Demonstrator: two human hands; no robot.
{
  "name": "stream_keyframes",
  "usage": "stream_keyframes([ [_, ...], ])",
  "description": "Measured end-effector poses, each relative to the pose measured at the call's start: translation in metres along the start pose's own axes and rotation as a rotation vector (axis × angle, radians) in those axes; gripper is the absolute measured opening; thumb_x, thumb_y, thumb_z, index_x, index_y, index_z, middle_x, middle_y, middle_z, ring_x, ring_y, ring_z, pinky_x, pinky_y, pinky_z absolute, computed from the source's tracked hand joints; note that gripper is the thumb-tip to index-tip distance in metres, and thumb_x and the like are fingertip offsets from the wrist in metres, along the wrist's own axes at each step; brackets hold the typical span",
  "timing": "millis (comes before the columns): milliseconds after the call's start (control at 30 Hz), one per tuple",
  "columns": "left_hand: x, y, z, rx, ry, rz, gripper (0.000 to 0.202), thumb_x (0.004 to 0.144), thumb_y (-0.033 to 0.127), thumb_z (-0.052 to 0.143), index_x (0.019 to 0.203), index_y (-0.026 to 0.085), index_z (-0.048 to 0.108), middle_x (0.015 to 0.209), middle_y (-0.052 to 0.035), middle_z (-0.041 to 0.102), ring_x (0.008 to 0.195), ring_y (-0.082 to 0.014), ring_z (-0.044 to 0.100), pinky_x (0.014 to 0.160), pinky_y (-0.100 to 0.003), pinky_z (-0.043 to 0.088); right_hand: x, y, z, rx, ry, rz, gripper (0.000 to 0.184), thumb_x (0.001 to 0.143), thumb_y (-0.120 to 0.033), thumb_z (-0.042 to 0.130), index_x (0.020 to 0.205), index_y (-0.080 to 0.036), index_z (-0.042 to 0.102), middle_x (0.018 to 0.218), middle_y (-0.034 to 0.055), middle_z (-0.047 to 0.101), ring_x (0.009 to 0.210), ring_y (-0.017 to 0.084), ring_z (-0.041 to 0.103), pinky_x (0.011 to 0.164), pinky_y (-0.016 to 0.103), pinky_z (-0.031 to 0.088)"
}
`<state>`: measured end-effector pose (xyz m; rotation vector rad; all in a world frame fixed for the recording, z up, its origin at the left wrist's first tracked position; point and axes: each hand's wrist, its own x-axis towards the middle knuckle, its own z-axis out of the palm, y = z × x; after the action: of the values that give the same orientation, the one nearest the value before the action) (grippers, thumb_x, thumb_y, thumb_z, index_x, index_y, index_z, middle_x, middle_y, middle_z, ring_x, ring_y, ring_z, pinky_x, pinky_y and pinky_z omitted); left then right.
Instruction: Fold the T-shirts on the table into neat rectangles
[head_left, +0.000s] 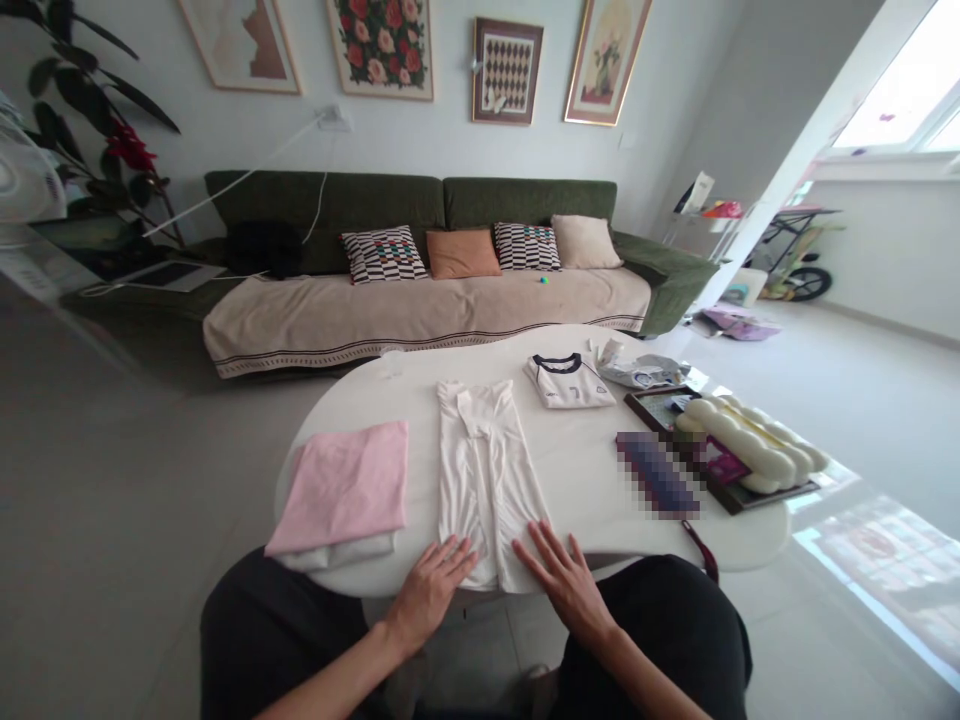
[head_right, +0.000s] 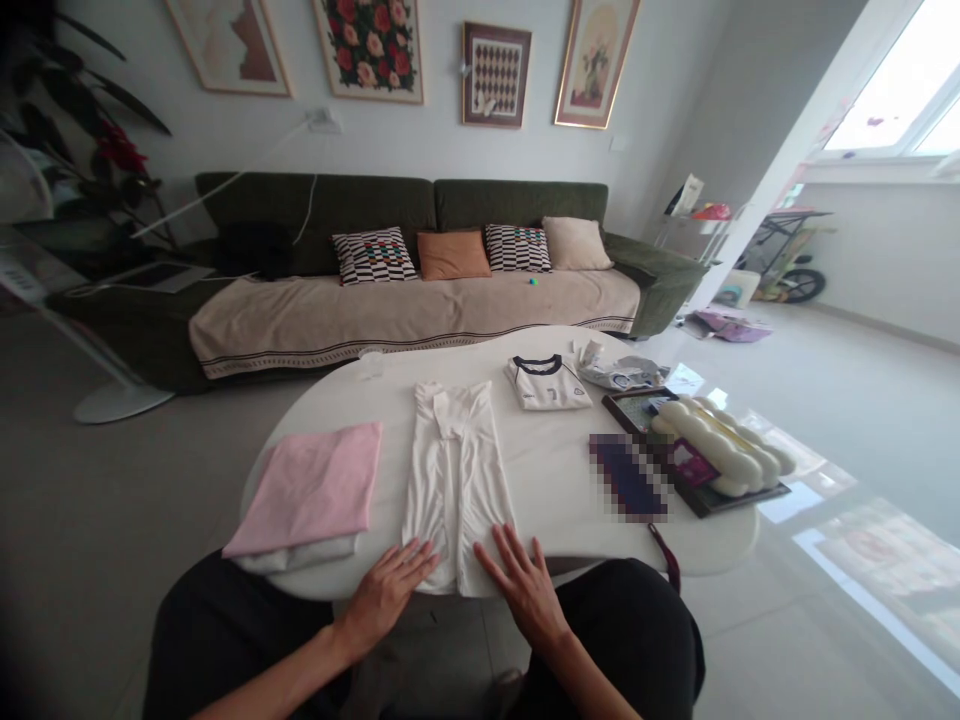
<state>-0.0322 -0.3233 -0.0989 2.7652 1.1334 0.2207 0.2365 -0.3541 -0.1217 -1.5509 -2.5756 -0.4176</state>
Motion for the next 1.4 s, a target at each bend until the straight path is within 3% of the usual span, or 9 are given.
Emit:
stream_keyframes([
  [367, -0.02, -0.001, -0.006, 0.019, -0.005, 0.124, 0.066, 0.076, -0.002, 0.036, 0.134, 0.029, 0.029, 0.135, 0.001, 0.04, 0.122, -0.0173, 0.038, 0.099, -0.039, 0.033, -0.001, 0.0, 0.022, -0.086, 0.136, -0.103, 0.071, 0.076, -0.002, 0.041, 0.136, -0.036, 0.021, 0.14, 0.0064, 0.031, 0.124, 0.025, 0.032, 0.095, 0.05, 0.029],
  [533, -0.015, -0.01, -0.013, -0.007, 0.009, 0.161, 0.057, 0.08, 0.0, 0.036, 0.131, 0.026, 0.036, 0.131, -0.0005, 0.045, 0.118, -0.0155, 0.043, 0.098, -0.036, 0.035, 0.007, 0.013, 0.02, 0.039, 0.011, -0.161, 0.084, 0.065, 0.002, 0.044, 0.136, -0.036, 0.019, 0.136, 0.0081, 0.038, 0.122, 0.029, 0.035, 0.096, 0.054, 0.026],
  [700, -0.016, -0.009, -0.032, -0.153, -0.104, 0.154, 0.06, 0.076, 0.001, 0.039, 0.13, 0.027, 0.037, 0.133, -0.0033, 0.043, 0.121, -0.0191, 0.04, 0.101, -0.045, 0.03, 0.009, 0.017, -0.024, 0.316, -0.283, -0.153, 0.094, 0.053, 0.004, 0.041, 0.135, -0.038, 0.022, 0.14, 0.0057, 0.031, 0.127, 0.03, 0.026, 0.098, 0.058, 0.021],
  [833, -0.029, -0.009, -0.049, -0.407, -0.29, 0.264, 0.064, 0.073, 0.002, 0.042, 0.13, 0.029, 0.036, 0.131, -0.0029, 0.045, 0.119, -0.0195, 0.042, 0.104, -0.046, 0.021, 0.016, 0.015, -0.086, 0.63, -0.564, -0.16, 0.071, 0.066, -0.004, 0.043, 0.129, -0.036, 0.038, 0.142, 0.0036, 0.026, 0.13, 0.032, 0.015, 0.099, 0.06, 0.015],
  [1000, -0.002, -0.035, -0.095, -0.899, -0.445, 0.043, 0.034, 0.079, 0.019, 0.047, 0.108, 0.029, 0.061, 0.097, 0.0035, 0.067, 0.088, -0.0139, 0.062, 0.083, -0.023, 0.044, 0.065, 0.046, -0.133, 1.243, -0.735, 0.008, 0.034, 0.082, -0.032, 0.045, 0.113, -0.031, 0.057, 0.116, 0.0012, 0.058, 0.11, 0.022, 0.05, 0.095, 0.036, 0.036],
  [1100, 0.054, -0.072, -0.115, -1.186, -0.302, -0.267, 0.028, 0.076, 0.032, 0.055, 0.098, 0.02, 0.066, 0.092, -0.0026, 0.068, 0.085, -0.017, 0.061, 0.073, -0.023, 0.046, 0.124, 0.077, -0.11, 1.517, -0.523, 0.333, 0.037, 0.08, -0.044, 0.047, 0.1, -0.019, 0.064, 0.1, 0.0053, 0.064, 0.095, 0.022, 0.057, 0.084, 0.032, 0.044],
  [1167, 0.096, -0.098, -0.108, -1.405, -0.095, -0.472, 0.029, 0.073, 0.037, 0.059, 0.091, 0.015, 0.066, 0.085, -0.006, 0.068, 0.077, -0.0166, 0.061, 0.067, -0.024, 0.046, 0.165, 0.09, -0.077, 1.645, -0.362, 0.505, 0.039, 0.076, -0.047, 0.051, 0.094, -0.015, 0.063, 0.091, 0.0064, 0.066, 0.085, 0.021, 0.06, 0.075, 0.031, 0.047],
  [1267, 0.141, -0.123, -0.072, -1.554, 0.143, -0.709, 0.03, 0.068, 0.036, 0.063, 0.087, 0.013, 0.065, 0.078, -0.0066, 0.067, 0.07, -0.0171, 0.062, 0.064, -0.026, 0.047, 0.209, 0.093, -0.024, 1.676, -0.26, 0.616, 0.039, 0.071, -0.048, 0.056, 0.09, -0.013, 0.061, 0.084, 0.0066, 0.066, 0.079, 0.02, 0.061, 0.069, 0.03, 0.048],
  [1400, 0.156, -0.131, -0.026, -1.493, 0.329, -0.787, 0.03, 0.064, 0.035, 0.065, 0.084, 0.013, 0.064, 0.071, -0.0044, 0.066, 0.072, -0.0184, 0.062, 0.068, -0.028, 0.046, 0.222, 0.083, 0.021, 1.608, -0.151, 0.683, 0.041, 0.066, -0.047, 0.059, 0.091, -0.014, 0.058, 0.081, 0.0056, 0.065, 0.074, 0.019, 0.061, 0.065, 0.029, 0.048],
])
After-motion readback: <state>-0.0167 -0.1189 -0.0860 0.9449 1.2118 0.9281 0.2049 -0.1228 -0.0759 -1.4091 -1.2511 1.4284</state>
